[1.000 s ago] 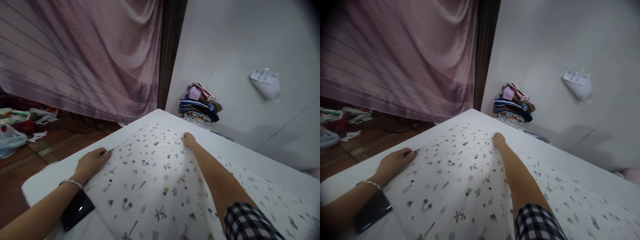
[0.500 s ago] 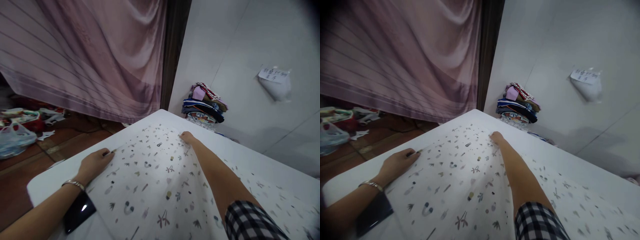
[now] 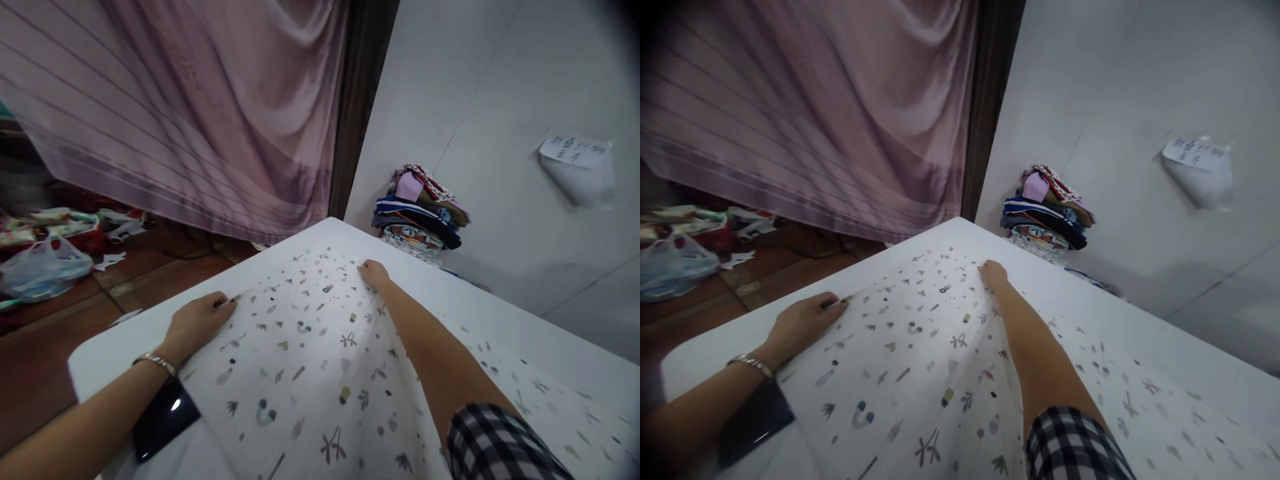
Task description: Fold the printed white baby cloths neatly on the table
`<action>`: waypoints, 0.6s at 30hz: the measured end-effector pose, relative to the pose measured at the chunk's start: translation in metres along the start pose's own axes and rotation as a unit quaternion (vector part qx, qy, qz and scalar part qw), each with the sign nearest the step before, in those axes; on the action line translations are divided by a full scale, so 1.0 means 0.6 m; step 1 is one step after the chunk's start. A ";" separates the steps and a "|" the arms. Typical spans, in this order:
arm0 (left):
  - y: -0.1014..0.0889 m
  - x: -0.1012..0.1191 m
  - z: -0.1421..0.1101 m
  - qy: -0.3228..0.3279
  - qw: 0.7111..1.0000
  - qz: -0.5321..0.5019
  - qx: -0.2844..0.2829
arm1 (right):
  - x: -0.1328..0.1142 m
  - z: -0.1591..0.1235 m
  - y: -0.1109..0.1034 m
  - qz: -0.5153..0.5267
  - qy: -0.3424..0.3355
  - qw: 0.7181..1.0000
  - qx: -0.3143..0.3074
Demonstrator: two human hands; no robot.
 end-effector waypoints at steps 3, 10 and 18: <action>0.000 0.000 -0.002 -0.003 1.000 0.002 0.000 | -0.010 0.003 0.008 -0.014 0.009 1.000 0.020; 0.003 -0.002 -0.003 0.015 1.000 -0.003 0.016 | -0.023 -0.027 0.009 -0.056 -0.011 0.996 0.070; 0.003 -0.002 0.001 0.028 0.999 -0.012 0.025 | -0.046 -0.249 0.032 0.008 -0.203 0.979 0.020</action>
Point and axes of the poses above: each hand's wrist, its own z-axis towards the middle knuckle, its own y-axis out of the palm, x = y × z, the point moved 3 cm from there along z, towards the middle knuckle, and after that the axes turned 1 degree about y, right-handed, at the moved point
